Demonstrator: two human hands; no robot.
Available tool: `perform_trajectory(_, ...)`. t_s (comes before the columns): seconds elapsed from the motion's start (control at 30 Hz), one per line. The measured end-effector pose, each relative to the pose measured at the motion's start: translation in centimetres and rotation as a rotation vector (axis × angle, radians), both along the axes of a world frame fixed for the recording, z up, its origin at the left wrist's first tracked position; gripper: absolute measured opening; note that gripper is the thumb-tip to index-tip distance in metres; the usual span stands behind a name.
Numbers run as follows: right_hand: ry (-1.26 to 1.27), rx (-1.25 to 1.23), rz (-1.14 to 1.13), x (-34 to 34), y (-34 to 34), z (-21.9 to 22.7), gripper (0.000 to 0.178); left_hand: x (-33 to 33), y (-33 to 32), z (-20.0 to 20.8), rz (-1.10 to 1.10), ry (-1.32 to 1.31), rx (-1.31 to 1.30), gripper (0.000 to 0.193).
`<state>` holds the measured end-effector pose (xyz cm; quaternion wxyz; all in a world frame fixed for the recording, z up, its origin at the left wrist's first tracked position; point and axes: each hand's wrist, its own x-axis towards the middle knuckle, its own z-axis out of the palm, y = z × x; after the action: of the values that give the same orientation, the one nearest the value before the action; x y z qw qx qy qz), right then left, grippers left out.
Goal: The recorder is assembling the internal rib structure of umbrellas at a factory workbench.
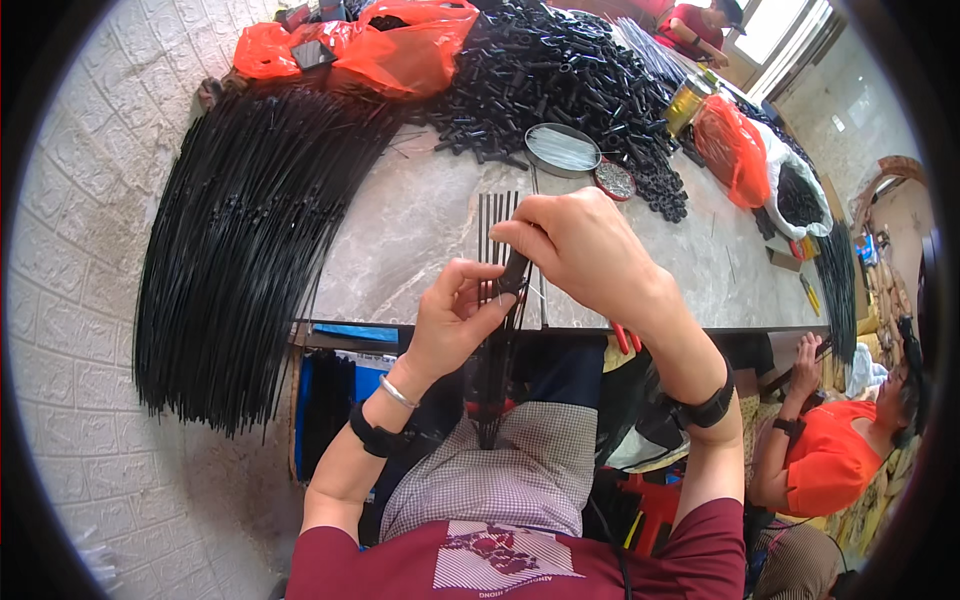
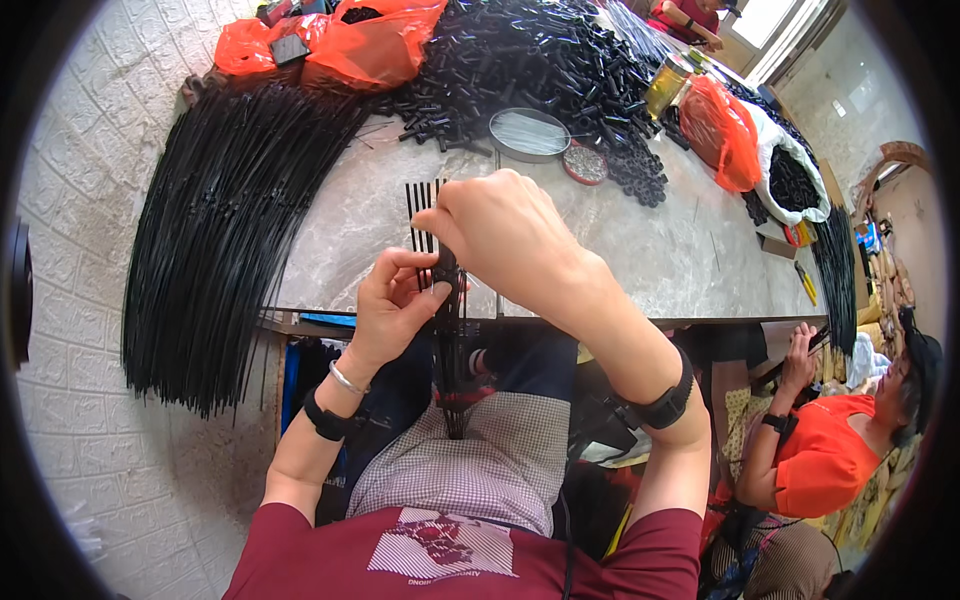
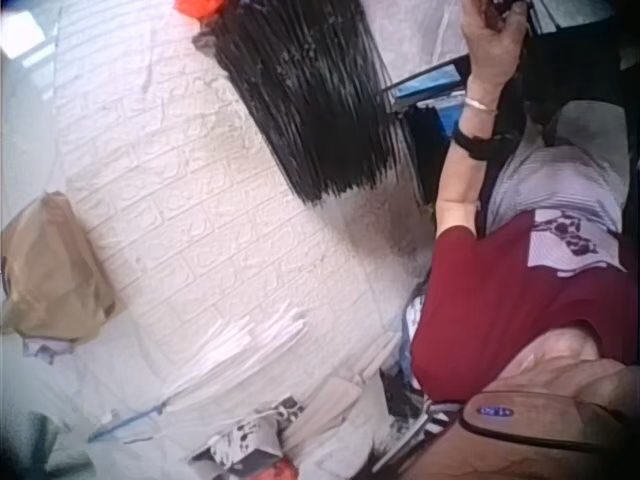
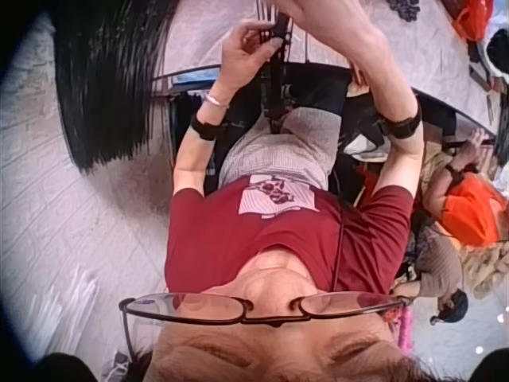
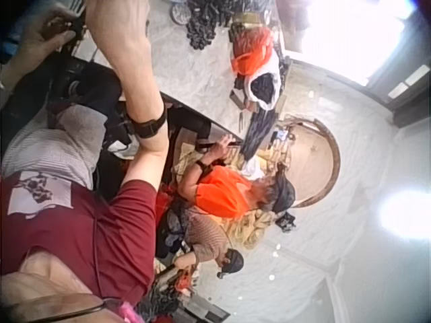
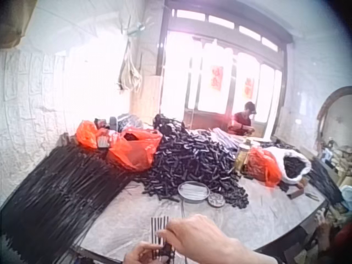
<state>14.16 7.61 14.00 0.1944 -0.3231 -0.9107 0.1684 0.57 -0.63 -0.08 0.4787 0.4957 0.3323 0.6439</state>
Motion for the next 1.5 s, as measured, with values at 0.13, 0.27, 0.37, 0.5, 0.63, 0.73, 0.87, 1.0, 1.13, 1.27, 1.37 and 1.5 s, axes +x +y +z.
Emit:
perform_trajectory(0.13, 0.083, -0.085, 0.114, 0.6, -0.1, -0.1, 0.029, 0.3, 0.0, 0.1, 0.040, 0.022, 0.024, 0.027)
perform_trajectory(0.27, 0.066, -0.036, 0.063, 0.7, -0.4, 0.0, 0.027, 0.3, -0.2, 0.6, 0.056, 0.070, 0.026, 0.029)
perform_trajectory(0.37, 0.047, -0.036, -0.002, 0.5, -1.0, -0.1, 0.024, 0.2, -0.5, 0.7, 0.062, 0.101, -0.003, 0.030)
perform_trajectory(0.5, 0.003, 0.039, -0.033, 0.4, -1.1, -0.7, 0.022, 0.1, -0.6, 0.8, 0.032, 0.107, -0.003, 0.031)
perform_trajectory(0.63, 0.006, 0.028, -0.038, 0.4, -0.8, -1.2, 0.022, -0.1, -0.5, 0.4, 0.042, 0.138, -0.016, 0.029)
perform_trajectory(0.73, 0.010, 0.016, -0.074, 0.6, -0.7, -1.5, 0.022, -0.2, -0.3, 0.7, 0.032, 0.170, -0.030, 0.030)
perform_trajectory(0.87, 0.116, -0.039, 0.000, 1.0, -1.2, -1.2, 0.021, 0.1, -0.4, 0.8, 0.051, 0.020, -0.019, 0.029)
perform_trajectory(1.0, 0.565, -0.241, -0.193, 4.8, -2.6, 0.0, 0.043, -0.8, -0.8, 0.7, 0.063, 0.047, -0.029, 0.029)
perform_trajectory(1.13, 0.586, -0.539, 0.010, 7.7, -0.8, -7.0, 0.063, -0.2, -0.2, 0.5, 0.047, 0.076, -0.037, 0.030)
perform_trajectory(1.27, 0.602, -0.919, 0.121, 5.3, -3.2, -10.4, 0.053, 0.3, 0.3, 0.7, 0.125, 0.138, -0.087, 0.029)
perform_trajectory(1.37, 0.608, -0.876, 0.059, 4.6, -3.3, -11.2, 0.034, -0.2, 0.8, 0.9, 0.370, 0.605, 0.184, 0.035)
perform_trajectory(1.5, 0.669, -0.818, -0.010, 4.6, -3.3, -12.0, 0.026, 0.4, -0.5, 3.1, 0.495, 0.925, 0.179, 0.041)
